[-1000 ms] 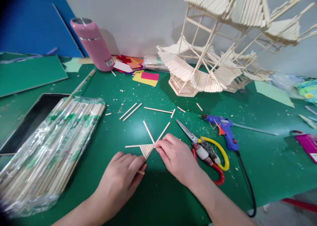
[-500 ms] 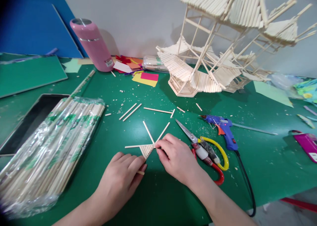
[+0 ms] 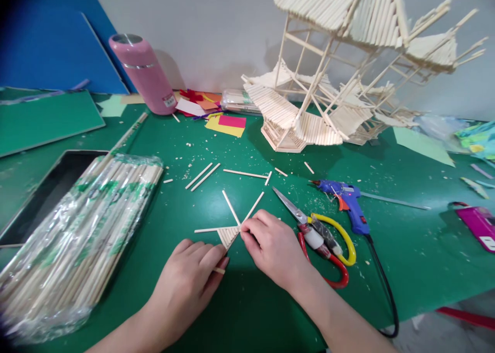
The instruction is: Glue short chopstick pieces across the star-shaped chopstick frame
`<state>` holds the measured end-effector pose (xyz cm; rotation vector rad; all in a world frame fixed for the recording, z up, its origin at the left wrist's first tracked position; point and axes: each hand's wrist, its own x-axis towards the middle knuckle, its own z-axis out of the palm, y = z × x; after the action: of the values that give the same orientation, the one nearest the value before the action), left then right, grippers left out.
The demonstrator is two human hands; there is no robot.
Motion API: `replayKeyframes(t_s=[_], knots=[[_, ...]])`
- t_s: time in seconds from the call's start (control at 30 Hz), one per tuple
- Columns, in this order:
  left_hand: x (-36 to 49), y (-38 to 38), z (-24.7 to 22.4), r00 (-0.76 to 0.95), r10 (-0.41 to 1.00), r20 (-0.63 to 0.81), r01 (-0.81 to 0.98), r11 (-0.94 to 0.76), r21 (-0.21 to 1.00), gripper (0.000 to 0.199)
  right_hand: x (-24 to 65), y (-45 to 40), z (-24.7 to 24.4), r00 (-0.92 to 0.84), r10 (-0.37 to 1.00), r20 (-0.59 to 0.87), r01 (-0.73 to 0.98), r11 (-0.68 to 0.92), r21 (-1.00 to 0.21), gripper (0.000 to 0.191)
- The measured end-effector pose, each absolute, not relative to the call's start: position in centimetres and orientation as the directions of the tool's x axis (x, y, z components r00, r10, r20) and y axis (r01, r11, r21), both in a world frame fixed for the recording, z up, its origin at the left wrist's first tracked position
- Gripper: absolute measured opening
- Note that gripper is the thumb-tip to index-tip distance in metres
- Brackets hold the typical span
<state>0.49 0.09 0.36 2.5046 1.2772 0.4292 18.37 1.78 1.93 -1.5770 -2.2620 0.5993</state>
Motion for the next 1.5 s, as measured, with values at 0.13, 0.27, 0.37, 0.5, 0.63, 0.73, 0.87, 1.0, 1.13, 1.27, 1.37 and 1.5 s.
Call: replayKeyframes(t_s=[0.13, 0.27, 0.37, 0.5, 0.63, 0.73, 0.87, 1.0, 1.13, 1.27, 1.37, 1.5], knots=[[0.3, 0.2, 0.3, 0.568, 0.814, 0.120, 0.728, -0.565, 0.389, 0.016, 18.3, 1.8, 1.8, -0.358, 0.933, 0.015, 0.817, 0.321, -0.479, 0.014], [0.3, 0.2, 0.2, 0.575, 0.807, 0.138, 0.718, -0.578, 0.387, 0.015, 18.4, 1.5, 2.2, -0.383, 0.924, -0.003, 0.824, 0.340, -0.452, 0.015], [0.4, 0.2, 0.1, 0.570, 0.807, 0.153, 0.722, -0.581, 0.376, 0.017, 18.5, 1.0, 2.5, -0.441, 0.897, -0.030, 0.815, 0.386, -0.433, 0.016], [0.5, 0.2, 0.3, 0.560, 0.811, 0.169, 0.733, -0.581, 0.354, 0.018, 18.5, 0.4, 2.6, -0.474, 0.880, -0.020, 0.801, 0.422, -0.424, 0.015], [0.4, 0.2, 0.3, 0.568, 0.806, 0.166, 0.734, -0.587, 0.341, 0.020, 19.0, -0.4, 2.9, -0.415, 0.909, 0.034, 0.790, 0.379, -0.482, 0.017], [0.4, 0.2, 0.2, 0.570, 0.803, 0.174, 0.734, -0.592, 0.332, 0.021, 20.9, -1.2, 3.3, -0.253, 0.957, 0.142, 0.807, 0.290, -0.514, 0.020], [0.5, 0.3, 0.0, 0.561, 0.807, 0.185, 0.745, -0.589, 0.313, 0.022, 26.1, -2.3, 2.9, 0.098, 0.956, 0.278, 0.871, 0.052, -0.488, 0.021], [0.6, 0.3, -0.3, 0.544, 0.817, 0.190, 0.763, -0.576, 0.294, 0.022, 32.0, -2.6, 1.3, 0.358, 0.873, 0.333, 0.915, -0.256, -0.311, 0.036], [0.7, 0.3, -0.3, 0.533, 0.824, 0.193, 0.773, -0.567, 0.285, 0.022, 34.7, -1.9, -0.1, 0.398, 0.881, 0.257, 0.898, -0.317, -0.304, 0.043], [0.7, 0.3, -0.2, 0.524, 0.829, 0.196, 0.779, -0.560, 0.281, 0.021, 35.0, -0.7, -0.6, 0.455, 0.866, 0.206, 0.862, -0.370, -0.346, 0.044], [0.7, 0.4, -0.2, 0.525, 0.829, 0.195, 0.779, -0.560, 0.283, 0.020, 35.3, 0.1, -0.6, 0.527, 0.838, 0.142, 0.804, -0.437, -0.404, 0.045], [0.7, 0.3, -0.1, 0.524, 0.829, 0.196, 0.774, -0.560, 0.297, 0.021, 35.8, 0.3, 0.2, 0.595, 0.804, 0.009, 0.689, -0.504, -0.520, 0.033]])
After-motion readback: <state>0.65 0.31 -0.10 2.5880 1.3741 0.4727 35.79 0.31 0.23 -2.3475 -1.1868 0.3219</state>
